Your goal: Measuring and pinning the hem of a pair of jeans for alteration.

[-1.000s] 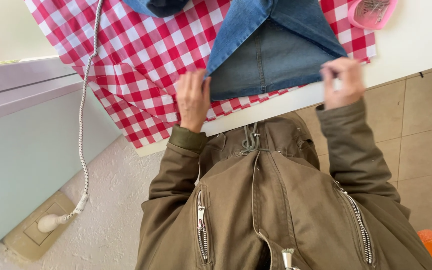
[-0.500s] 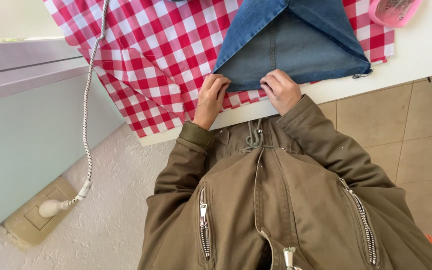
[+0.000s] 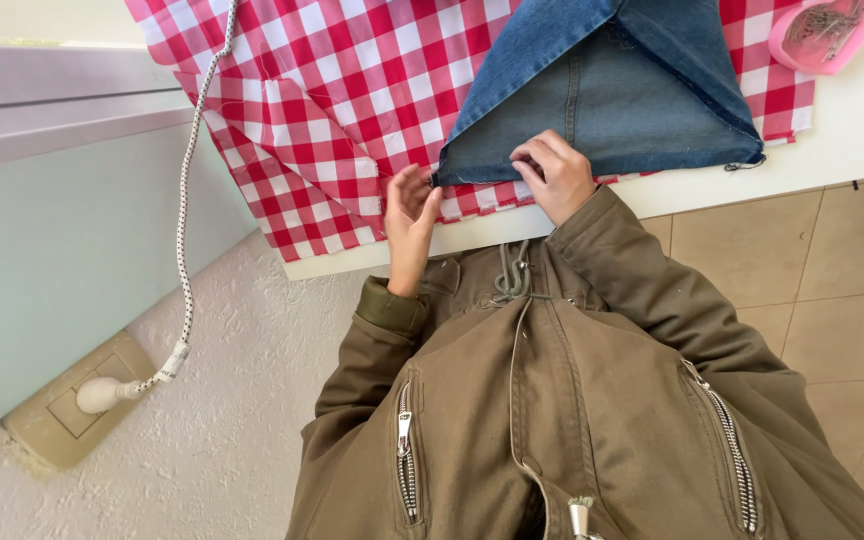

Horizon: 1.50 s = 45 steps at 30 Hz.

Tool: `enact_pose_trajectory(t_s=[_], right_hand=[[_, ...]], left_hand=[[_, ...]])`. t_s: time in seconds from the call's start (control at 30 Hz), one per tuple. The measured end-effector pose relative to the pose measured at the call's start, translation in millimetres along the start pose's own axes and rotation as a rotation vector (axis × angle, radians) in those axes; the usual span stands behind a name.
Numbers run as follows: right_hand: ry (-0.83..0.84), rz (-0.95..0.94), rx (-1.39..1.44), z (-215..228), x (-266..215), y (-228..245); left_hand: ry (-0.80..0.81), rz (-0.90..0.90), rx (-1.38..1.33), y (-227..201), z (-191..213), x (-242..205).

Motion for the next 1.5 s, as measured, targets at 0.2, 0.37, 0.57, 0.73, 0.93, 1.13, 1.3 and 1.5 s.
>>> enact_pose_trajectory(t_s=[0.2, 0.37, 0.57, 0.73, 0.93, 1.13, 1.3, 1.5], right_hand=[[0.0, -0.105, 0.101, 1, 4, -4], [0.016, -0.103, 0.059, -1, 11, -2], [0.069, -0.225, 0.132, -4, 11, -9], [0.051, -0.226, 0.128, -4, 13, -6], [0.087, -0.194, 0.119, -5, 15, 9], [0.204, -0.049, 0.067, -51, 9, 23], [0.271, -0.394, 0.333, -76, -7, 4], [0.318, -0.878, 0.965, -102, -35, -29]], left_hand=[[0.165, 0.407, -0.586, 33, -33, 1], [0.228, 0.378, -0.597, 40, -69, 4], [0.17, 0.319, -0.448, 56, -73, 9], [0.118, 0.37, -0.53, 44, -57, 8], [0.017, 0.318, -0.537, 57, -18, 6], [0.063, 0.377, -0.564, 53, -9, 11], [0.088, 0.316, -0.476, 50, -4, 11], [0.099, 0.28, -0.293, 36, -1, 11]])
Point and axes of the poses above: each hand's wrist, its own x-axis towards the middle knuckle, its own z-axis out of the back of the hand, y = z × x, the point moved 3 cm from there along x, towards the middle knuckle, and after that the axes turned 4 degrees about x, right-handed, at the moved point
